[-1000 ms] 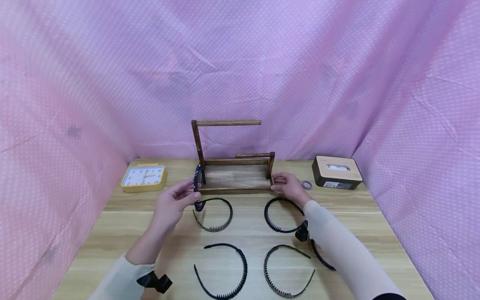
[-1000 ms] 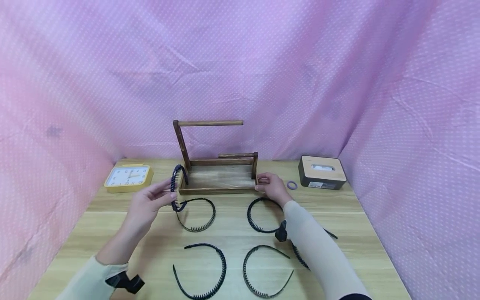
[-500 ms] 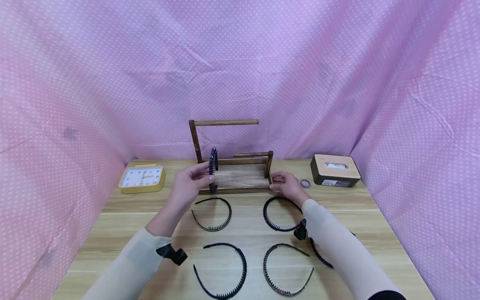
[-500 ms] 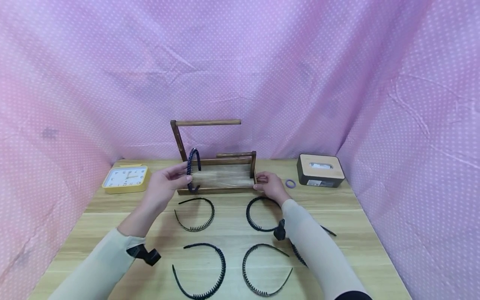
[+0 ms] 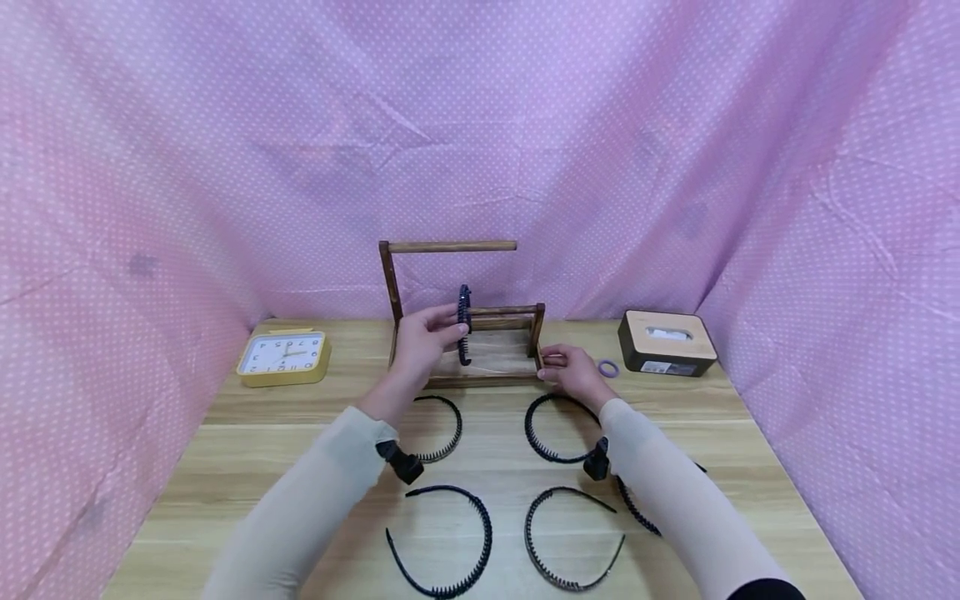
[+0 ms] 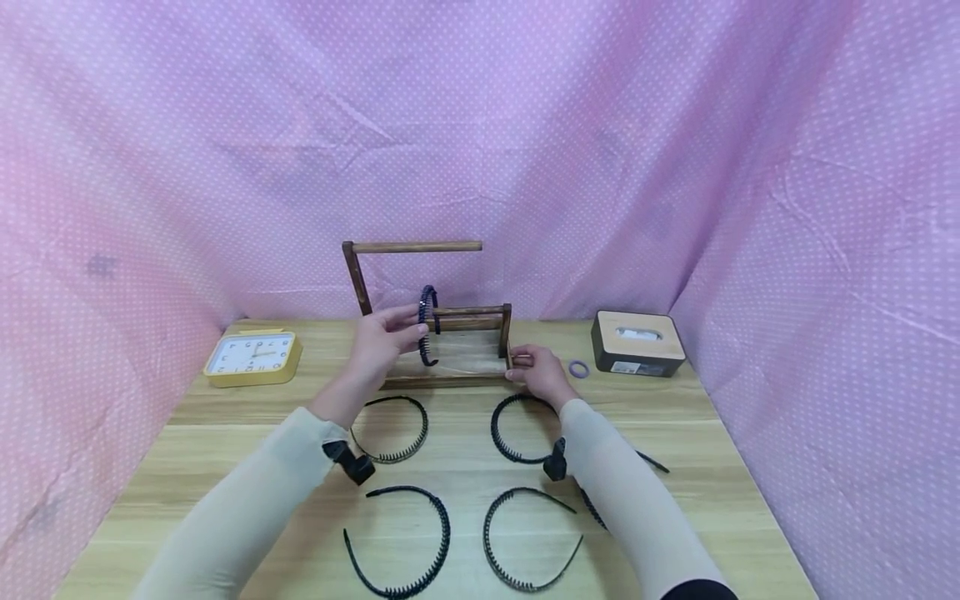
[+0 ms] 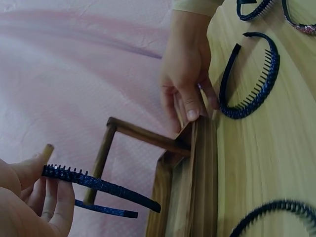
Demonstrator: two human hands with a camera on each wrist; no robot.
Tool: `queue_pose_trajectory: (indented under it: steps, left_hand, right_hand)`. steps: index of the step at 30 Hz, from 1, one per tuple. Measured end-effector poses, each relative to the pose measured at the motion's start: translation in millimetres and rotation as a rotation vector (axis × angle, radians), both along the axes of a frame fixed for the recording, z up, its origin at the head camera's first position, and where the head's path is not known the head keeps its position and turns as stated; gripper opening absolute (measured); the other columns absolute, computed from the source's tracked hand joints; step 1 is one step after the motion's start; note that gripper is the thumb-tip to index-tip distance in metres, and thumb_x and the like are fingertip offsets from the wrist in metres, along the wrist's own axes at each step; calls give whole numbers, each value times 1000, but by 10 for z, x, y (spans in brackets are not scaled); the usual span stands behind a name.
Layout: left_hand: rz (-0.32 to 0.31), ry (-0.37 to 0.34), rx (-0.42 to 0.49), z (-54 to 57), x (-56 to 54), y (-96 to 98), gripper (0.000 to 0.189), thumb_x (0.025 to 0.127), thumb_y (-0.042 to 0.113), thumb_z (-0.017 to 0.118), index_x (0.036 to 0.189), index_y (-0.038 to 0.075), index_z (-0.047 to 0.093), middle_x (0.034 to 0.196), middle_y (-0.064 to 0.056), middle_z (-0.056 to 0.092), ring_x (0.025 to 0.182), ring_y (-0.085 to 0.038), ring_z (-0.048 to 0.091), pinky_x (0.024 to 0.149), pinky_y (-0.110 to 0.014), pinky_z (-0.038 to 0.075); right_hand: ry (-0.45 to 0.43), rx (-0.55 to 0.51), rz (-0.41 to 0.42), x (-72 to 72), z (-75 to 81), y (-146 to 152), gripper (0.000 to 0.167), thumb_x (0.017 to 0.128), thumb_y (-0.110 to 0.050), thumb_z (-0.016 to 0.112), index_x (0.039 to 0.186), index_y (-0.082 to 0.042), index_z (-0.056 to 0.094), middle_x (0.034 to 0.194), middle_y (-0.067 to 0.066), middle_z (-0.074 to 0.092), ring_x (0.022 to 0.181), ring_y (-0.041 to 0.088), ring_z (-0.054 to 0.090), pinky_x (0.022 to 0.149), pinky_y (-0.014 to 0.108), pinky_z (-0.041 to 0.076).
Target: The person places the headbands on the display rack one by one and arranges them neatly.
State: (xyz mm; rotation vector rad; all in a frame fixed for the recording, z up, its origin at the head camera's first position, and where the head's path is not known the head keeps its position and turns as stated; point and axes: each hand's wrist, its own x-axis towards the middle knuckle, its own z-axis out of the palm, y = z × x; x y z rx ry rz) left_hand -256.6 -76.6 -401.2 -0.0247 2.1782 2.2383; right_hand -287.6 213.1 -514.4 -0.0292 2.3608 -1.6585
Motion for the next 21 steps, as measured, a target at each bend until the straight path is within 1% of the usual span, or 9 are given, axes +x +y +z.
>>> queue_pose_trajectory:
  steps: [6,7,10,13,14,17,21]
  left_hand:
    - [5,-16,2,-122,-110,312,41,89,1,78,129,2,69,119,-18,73,95,-19,73,81,-31,63]
    - [6,-13,0,-146,-123,366,40,89,1,78,128,2,70,118,-18,73,93,-18,72,82,-34,63]
    - [14,-1,-4,-205,-160,534,39,88,0,79,126,1,71,116,-18,74,90,-16,71,75,-31,62]
    - [22,4,-6,-259,-219,673,38,87,0,79,125,1,72,115,-18,74,90,-16,71,73,-31,61]
    - [25,4,-4,-274,-241,713,38,88,0,79,124,1,72,115,-18,74,91,-17,72,72,-28,61]
    - [26,-8,-14,-289,-282,809,37,88,1,79,124,3,72,114,-16,75,96,-21,73,77,-34,62]
    - [34,-21,-12,-298,-313,933,36,88,2,80,123,4,73,114,-14,75,99,-22,73,80,-36,62]
  right_hand:
    - [4,10,-5,-1,-23,4,50,94,-5,74,140,2,55,139,29,60,105,23,69,78,42,63]
    - [0,9,-3,15,11,-6,51,94,-4,73,140,3,55,139,30,60,106,23,68,80,44,62]
    - [-4,-3,-8,10,4,-6,50,94,-4,73,140,3,55,139,30,60,106,24,68,80,44,63]
    - [-14,-5,-8,-5,7,-9,50,94,-4,73,141,2,55,140,29,60,108,25,68,81,44,62]
    - [-14,-7,-10,-25,-26,4,50,94,-5,74,140,0,56,140,27,60,108,24,69,80,42,63]
    - [-19,-11,-5,-34,-19,10,51,94,-5,74,141,0,56,140,27,61,107,23,69,80,42,63]
    - [-18,-25,-10,-33,-19,21,50,93,-3,74,140,1,56,139,26,62,106,22,69,80,42,63]
